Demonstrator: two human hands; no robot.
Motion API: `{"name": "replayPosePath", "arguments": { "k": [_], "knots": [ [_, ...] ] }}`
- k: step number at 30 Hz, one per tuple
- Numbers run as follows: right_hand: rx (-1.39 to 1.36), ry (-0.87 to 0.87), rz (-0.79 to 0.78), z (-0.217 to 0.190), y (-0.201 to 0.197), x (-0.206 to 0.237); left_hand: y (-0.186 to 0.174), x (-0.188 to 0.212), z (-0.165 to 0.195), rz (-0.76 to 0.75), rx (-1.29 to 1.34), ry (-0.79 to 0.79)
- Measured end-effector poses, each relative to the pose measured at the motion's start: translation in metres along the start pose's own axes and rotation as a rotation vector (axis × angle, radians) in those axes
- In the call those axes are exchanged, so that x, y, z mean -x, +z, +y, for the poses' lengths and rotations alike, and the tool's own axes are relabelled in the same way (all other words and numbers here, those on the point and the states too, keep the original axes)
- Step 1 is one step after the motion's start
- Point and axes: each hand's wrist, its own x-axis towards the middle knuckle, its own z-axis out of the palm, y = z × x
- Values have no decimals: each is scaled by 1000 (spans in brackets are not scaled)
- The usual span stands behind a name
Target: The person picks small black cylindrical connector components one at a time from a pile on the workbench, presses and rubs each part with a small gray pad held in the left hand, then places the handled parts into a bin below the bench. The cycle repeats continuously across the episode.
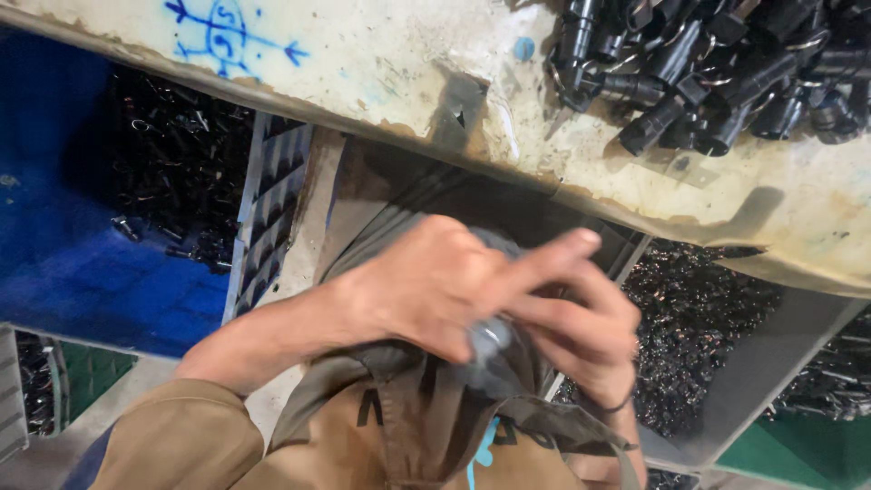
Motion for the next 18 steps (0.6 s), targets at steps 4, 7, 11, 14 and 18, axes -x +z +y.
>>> {"name": "replayPosePath", "arguments": {
  "k": [4,7,11,14,18],
  "knots": [
    [-35,38,120,8,5,12,-46,34,6,50,-129,-335],
    [-197,496,1062,48,-16,54,-76,77,14,-45,-396,-1002],
    [65,578,1164,140,-32,106,-70,79,18,120,-976,-778],
    [70,1498,727,190,-13,118,-43,6,3,202,-848,-214],
    [-124,922,641,180,9,122,-5,-129,-13,240,-680,350]
  ]
}}
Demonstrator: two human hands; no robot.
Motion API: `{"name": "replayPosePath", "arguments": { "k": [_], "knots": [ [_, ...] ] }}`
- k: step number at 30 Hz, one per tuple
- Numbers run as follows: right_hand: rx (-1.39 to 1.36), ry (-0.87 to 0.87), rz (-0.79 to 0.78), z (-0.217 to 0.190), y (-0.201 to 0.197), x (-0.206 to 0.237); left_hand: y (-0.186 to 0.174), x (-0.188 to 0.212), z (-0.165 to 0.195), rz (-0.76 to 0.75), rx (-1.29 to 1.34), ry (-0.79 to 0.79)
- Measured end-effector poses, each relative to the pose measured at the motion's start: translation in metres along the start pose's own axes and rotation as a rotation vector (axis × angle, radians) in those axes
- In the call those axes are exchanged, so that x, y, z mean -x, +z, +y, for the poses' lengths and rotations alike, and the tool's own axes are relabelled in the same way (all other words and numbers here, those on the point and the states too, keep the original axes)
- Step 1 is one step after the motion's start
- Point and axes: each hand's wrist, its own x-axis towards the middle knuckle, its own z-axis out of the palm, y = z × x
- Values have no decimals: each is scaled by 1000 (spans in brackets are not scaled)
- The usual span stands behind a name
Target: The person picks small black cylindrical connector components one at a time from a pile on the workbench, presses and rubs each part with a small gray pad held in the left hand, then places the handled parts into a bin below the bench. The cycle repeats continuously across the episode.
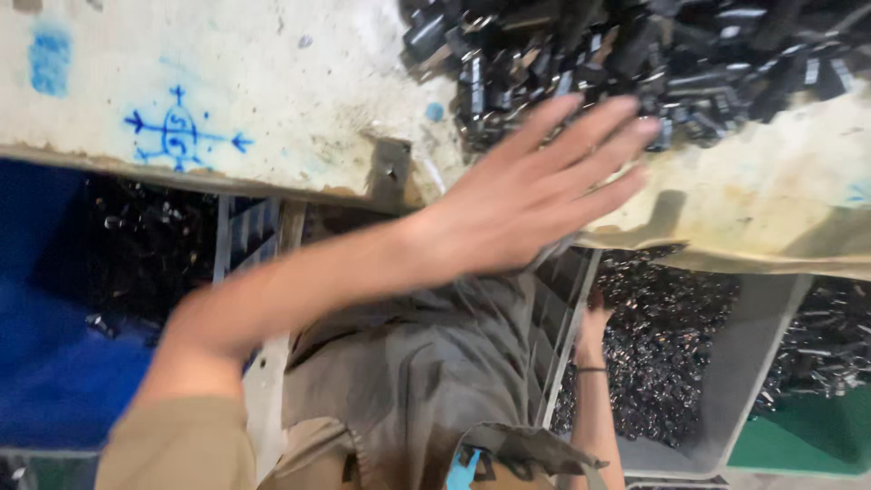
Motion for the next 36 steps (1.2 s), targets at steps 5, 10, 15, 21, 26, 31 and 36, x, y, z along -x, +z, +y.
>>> {"name": "replayPosePath", "arguments": {
  "k": [5,10,15,21,26,31,36],
  "knots": [
    [346,-127,4,-17,-23,35,52,-75,-46,-2,19,321],
    [54,122,130,-11,-32,44,33,-58,-98,1,-182,407],
    [-1003,184,260,20,-67,45,6,-41,-125,94,-250,324],
    [-1068,36,271,35,-133,32,-20,-60,-104,312,469,-118],
    [-1470,-110,131,3,-165,32,-52,-39,-49,456,718,-164],
    [-1722,-128,-396,-48,-129,50,-56,15,26,315,1375,-365],
    [-1871,283,-536,-101,-37,76,-37,53,69,186,1614,-801]
  ]
}}
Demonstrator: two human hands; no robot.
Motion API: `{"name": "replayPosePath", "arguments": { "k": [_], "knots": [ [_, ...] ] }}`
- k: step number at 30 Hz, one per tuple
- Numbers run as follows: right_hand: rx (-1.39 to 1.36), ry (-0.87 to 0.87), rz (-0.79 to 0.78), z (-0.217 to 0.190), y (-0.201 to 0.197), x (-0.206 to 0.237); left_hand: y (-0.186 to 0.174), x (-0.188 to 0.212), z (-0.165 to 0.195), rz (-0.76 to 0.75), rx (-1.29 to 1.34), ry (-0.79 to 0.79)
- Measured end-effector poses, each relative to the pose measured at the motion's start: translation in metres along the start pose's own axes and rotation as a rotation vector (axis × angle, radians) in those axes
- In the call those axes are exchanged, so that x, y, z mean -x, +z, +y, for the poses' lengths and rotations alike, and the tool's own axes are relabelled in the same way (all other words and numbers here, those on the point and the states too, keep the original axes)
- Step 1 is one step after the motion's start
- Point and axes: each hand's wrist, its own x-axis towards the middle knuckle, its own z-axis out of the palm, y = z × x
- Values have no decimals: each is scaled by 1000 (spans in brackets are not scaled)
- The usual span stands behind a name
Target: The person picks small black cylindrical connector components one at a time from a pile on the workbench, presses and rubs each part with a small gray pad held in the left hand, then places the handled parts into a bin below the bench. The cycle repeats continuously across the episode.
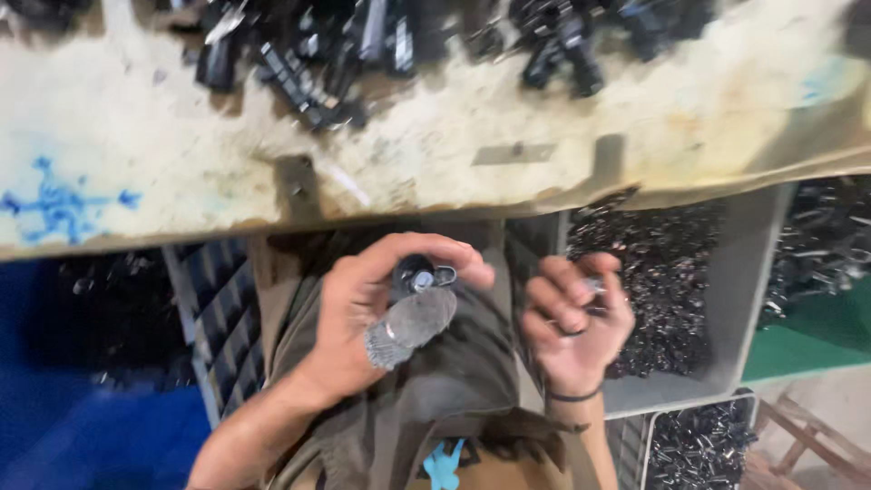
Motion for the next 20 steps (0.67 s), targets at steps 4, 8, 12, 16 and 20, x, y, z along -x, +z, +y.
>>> {"name": "replayPosePath", "arguments": {
  "k": [4,8,12,16,20],
  "knots": [
    [176,178,-119,45,6,-24,-14,21,-16,71,-344,73],
    [904,-88,7,61,-3,-24,-16,23,-26,16,-682,306],
    [1226,-330,99,72,-9,-14,-17,22,-23,145,-826,453],
    [1151,-316,96,79,1,-12,-21,25,-24,129,-857,499],
    [1418,-682,-40,96,19,-18,-27,32,-31,-2,-673,309]
  ]
}}
